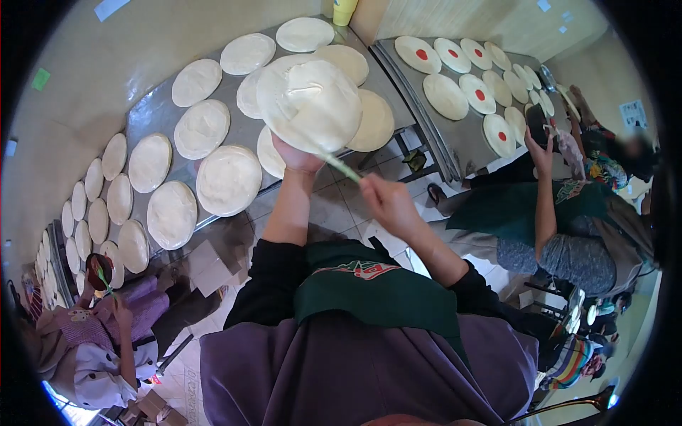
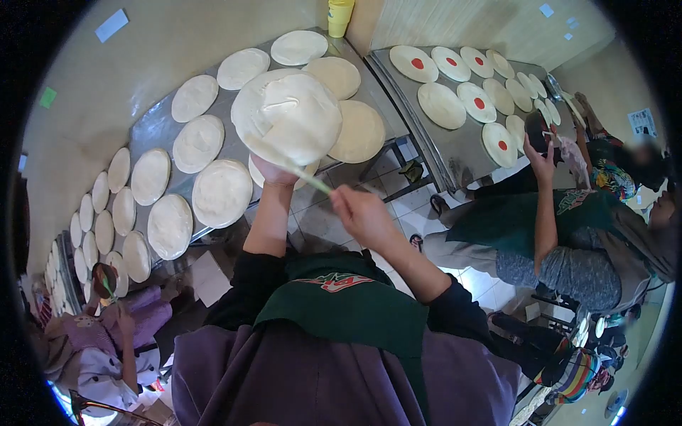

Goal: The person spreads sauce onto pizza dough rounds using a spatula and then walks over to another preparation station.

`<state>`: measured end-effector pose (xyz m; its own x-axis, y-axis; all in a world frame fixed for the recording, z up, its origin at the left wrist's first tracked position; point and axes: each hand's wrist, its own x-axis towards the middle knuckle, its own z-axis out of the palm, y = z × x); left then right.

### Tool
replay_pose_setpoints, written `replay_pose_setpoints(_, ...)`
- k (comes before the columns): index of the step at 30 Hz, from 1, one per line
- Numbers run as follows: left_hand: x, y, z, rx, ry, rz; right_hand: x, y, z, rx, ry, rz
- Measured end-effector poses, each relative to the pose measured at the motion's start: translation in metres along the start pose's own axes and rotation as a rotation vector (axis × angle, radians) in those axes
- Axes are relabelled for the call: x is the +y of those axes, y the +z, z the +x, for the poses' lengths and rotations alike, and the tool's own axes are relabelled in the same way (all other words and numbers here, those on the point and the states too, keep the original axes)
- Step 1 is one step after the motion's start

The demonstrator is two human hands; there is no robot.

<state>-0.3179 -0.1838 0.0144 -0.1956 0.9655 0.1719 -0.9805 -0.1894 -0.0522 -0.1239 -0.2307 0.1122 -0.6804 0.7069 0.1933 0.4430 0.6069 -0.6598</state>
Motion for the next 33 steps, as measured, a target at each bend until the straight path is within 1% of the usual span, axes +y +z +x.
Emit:
replay_pose_setpoints(2,0.003,0.042,-0.006,-0.029,0.07,0.026,0.005,-0.006,0.009,0.155,0.144,0.006)
replay_pose_setpoints(3,0.007,0.047,-0.009,0.044,0.102,0.167,0.012,-0.009,0.015,0.212,0.159,-0.027)
replay_pose_setpoints(4,0.01,0.047,-0.013,0.042,0.101,0.166,0.016,-0.009,0.019,0.213,0.158,-0.029)
replay_pose_setpoints(6,0.016,0.047,-0.019,-0.022,0.014,0.037,0.02,-0.008,0.025,0.28,0.201,-0.082)
replay_pose_setpoints(8,0.018,0.045,-0.019,-0.011,0.002,0.0,0.013,0.001,0.024,0.249,0.222,-0.1)
replay_pose_setpoints(10,0.022,0.039,-0.016,0.005,-0.008,-0.037,0.005,0.012,0.019,0.127,0.203,0.029)
replay_pose_setpoints(11,0.023,0.035,-0.016,-0.032,-0.036,-0.08,-0.001,0.017,0.015,0.105,0.119,0.003)
replay_pose_setpoints(12,0.028,0.033,-0.018,-0.07,-0.065,-0.124,-0.007,0.022,0.011,0.104,0.118,0.003)
replay_pose_setpoints(13,0.029,0.031,-0.02,-0.071,-0.063,-0.123,-0.01,0.024,0.008,0.04,0.09,0.01)
replay_pose_setpoints(15,0.032,0.027,-0.024,0.022,-0.017,0.063,-0.016,0.023,0.006,-0.052,0.025,0.013)
replay_pose_setpoints(16,0.033,0.015,-0.024,0.023,-0.017,0.063,-0.018,0.023,0.004,-0.052,0.026,0.014)
replay_pose_setpoints(18,0.034,-0.007,-0.021,-0.283,-0.024,-0.095,-0.02,0.022,0.005,-0.057,-0.032,0.009)
replay_pose_setpoints(19,0.036,0.014,-0.024,-0.288,-0.025,-0.095,-0.024,0.023,0.008,-0.054,-0.035,0.007)
replay_pose_setpoints(21,0.03,0.052,-0.028,0.08,0.114,0.098,-0.026,0.019,0.017,0.08,0.125,0.077)
replay_pose_setpoints(22,0.028,0.054,-0.027,0.078,0.114,0.097,-0.024,0.02,0.021,0.081,0.123,0.075)
replay_pose_setpoints(24,0.024,0.06,-0.026,0.145,0.134,0.261,-0.022,0.024,0.025,0.123,0.136,-0.08)
replay_pose_setpoints(25,0.022,0.064,-0.026,0.142,0.134,0.261,-0.023,0.028,0.024,0.125,0.134,-0.081)
replay_pose_setpoints(27,0.022,0.072,-0.03,0.147,0.016,0.199,-0.032,0.037,0.017,0.11,0.021,-0.095)
replay_pose_setpoints(28,0.025,0.064,-0.03,0.145,0.019,0.198,-0.036,0.037,0.012,0.109,0.017,-0.096)
replay_pose_setpoints(30,0.034,0.045,-0.03,0.103,-0.032,0.168,-0.043,0.034,0.005,0.034,-0.036,-0.182)
replay_pose_setpoints(31,0.038,0.039,-0.029,0.027,-0.053,0.108,-0.042,0.033,0.005,0.035,-0.039,-0.184)
replay_pose_setpoints(32,0.04,0.033,-0.029,0.028,-0.053,0.109,-0.041,0.034,0.003,0.017,-0.056,-0.183)
replay_pose_setpoints(33,0.042,0.04,-0.031,0.086,-0.011,0.226,-0.042,0.035,0.001,-0.003,-0.07,-0.182)
